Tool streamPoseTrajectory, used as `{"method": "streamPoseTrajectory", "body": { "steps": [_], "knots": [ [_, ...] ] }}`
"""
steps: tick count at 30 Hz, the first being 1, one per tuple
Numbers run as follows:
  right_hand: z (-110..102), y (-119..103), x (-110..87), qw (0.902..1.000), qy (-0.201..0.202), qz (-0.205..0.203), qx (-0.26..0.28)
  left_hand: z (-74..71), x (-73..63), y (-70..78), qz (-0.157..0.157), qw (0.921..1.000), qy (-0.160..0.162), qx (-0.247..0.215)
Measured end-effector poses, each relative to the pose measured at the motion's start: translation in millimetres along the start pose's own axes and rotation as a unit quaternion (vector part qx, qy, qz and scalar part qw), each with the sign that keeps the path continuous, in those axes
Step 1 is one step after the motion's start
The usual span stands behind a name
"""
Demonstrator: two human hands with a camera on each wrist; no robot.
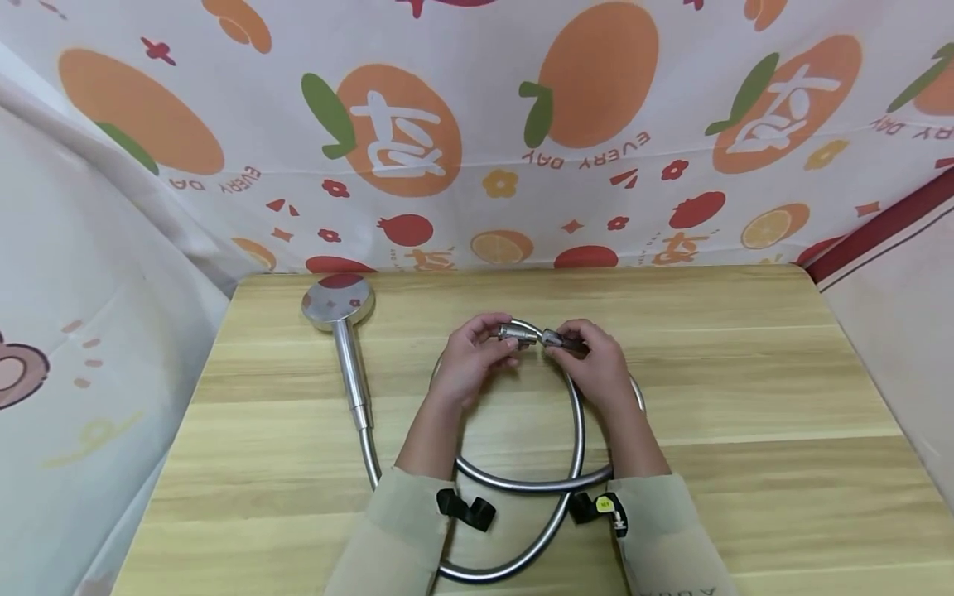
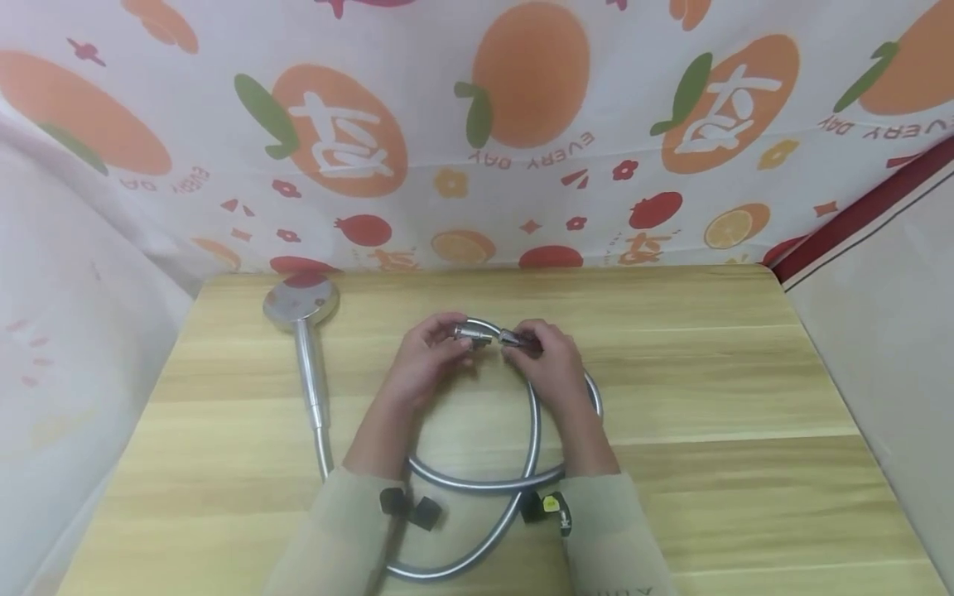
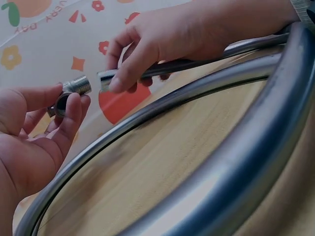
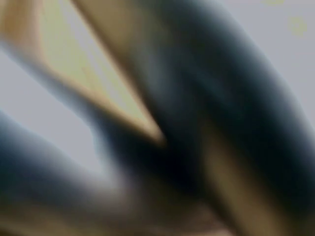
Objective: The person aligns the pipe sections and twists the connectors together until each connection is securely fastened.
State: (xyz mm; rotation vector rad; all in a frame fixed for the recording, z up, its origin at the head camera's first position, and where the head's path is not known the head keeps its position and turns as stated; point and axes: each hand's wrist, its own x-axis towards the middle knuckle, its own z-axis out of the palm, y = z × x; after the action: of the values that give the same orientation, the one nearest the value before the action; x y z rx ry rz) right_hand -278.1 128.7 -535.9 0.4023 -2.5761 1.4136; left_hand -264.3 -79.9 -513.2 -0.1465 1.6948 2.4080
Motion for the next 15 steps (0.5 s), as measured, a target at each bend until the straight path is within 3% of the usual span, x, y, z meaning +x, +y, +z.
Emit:
{"method": "streamPoseTrajectory", "body": {
  "steps": [4, 11, 15],
  "knots": [
    [5.0, -0.3, -3.7, 0.9995, -0.028, 0.006, 0.009, 1.4, -1.3, -1.6, -0.007, 0.9999, 0.009, 0.002],
    [4.7, 0.5, -3.2, 0.9986, -0.032, -0.035, -0.022, 1.3, -0.1, -3.3, -0.007, 0.9999, 0.014, -0.002],
    [3.3, 0.4, -1.6, 0.9984, -0.036, -0.034, -0.026, 2.0, 0.9, -3.0, -0.005, 0.9999, 0.014, 0.002]
  ]
}}
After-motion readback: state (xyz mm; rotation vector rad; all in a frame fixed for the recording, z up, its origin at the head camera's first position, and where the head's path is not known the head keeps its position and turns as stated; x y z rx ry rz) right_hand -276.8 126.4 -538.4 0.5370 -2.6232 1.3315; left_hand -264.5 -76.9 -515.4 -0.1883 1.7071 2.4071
